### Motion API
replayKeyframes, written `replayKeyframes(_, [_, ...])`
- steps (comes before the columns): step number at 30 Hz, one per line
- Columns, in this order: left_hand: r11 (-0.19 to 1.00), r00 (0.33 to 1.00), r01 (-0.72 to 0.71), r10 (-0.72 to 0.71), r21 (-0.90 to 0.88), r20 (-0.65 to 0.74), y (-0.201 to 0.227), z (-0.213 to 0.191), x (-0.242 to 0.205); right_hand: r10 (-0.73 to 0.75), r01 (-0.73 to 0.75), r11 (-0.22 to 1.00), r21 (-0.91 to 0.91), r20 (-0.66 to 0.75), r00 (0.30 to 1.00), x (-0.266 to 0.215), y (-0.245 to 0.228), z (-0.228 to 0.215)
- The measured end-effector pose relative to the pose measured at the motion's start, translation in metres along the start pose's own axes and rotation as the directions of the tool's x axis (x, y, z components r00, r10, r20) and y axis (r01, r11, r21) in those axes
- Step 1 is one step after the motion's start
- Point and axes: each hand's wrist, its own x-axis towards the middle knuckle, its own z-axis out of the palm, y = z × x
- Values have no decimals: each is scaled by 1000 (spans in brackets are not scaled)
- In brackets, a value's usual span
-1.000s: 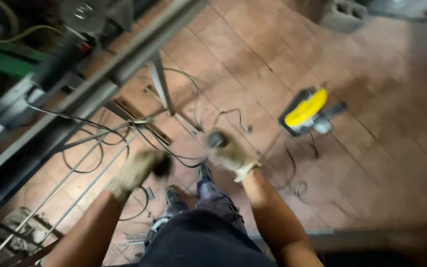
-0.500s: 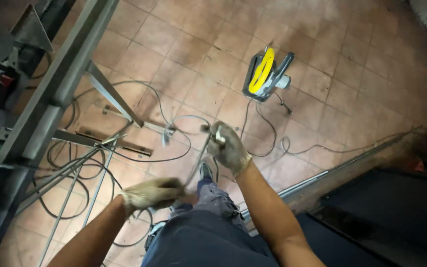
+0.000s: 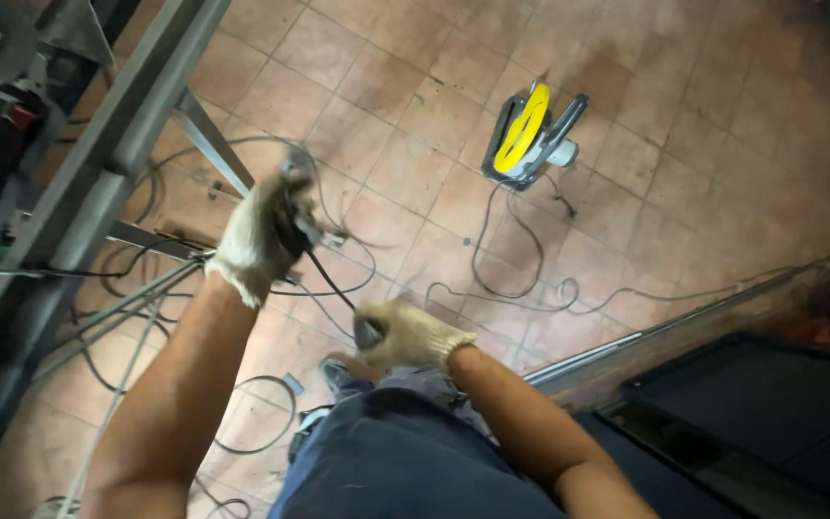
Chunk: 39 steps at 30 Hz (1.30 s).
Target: Measure, mark, and cut metal beams using a square and an angle grinder
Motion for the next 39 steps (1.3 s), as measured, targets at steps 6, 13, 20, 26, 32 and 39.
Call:
replayKeyframes(6, [644, 886, -377, 461, 666, 57, 47, 33, -33, 102, -112, 990, 80, 123, 987, 5, 21, -12])
replayKeyframes(13, [60, 866, -489, 154, 870, 476, 13, 37, -106, 1, -1, 1000, 1, -376, 927, 8, -26, -90])
replayKeyframes(20, [27, 761, -604, 316, 797, 566, 13, 16, -118, -330, 215, 914, -343, -323, 887, 18, -78, -131])
replayKeyframes(26, [-598, 304, -710, 217, 372, 928, 19, 40, -170, -170, 91, 903, -419, -157, 973, 6, -135, -134])
replayKeyframes(32, [-605, 225, -714, 278, 353, 934, 15, 33, -165, -13, -18, 855, -518, -56, 998, 12, -150, -132])
replayKeyframes(39, [-593, 313, -670, 319, 446, 894, 22, 21, -164, 124, -82, 840, -537, 42, 991, 31, -153, -133])
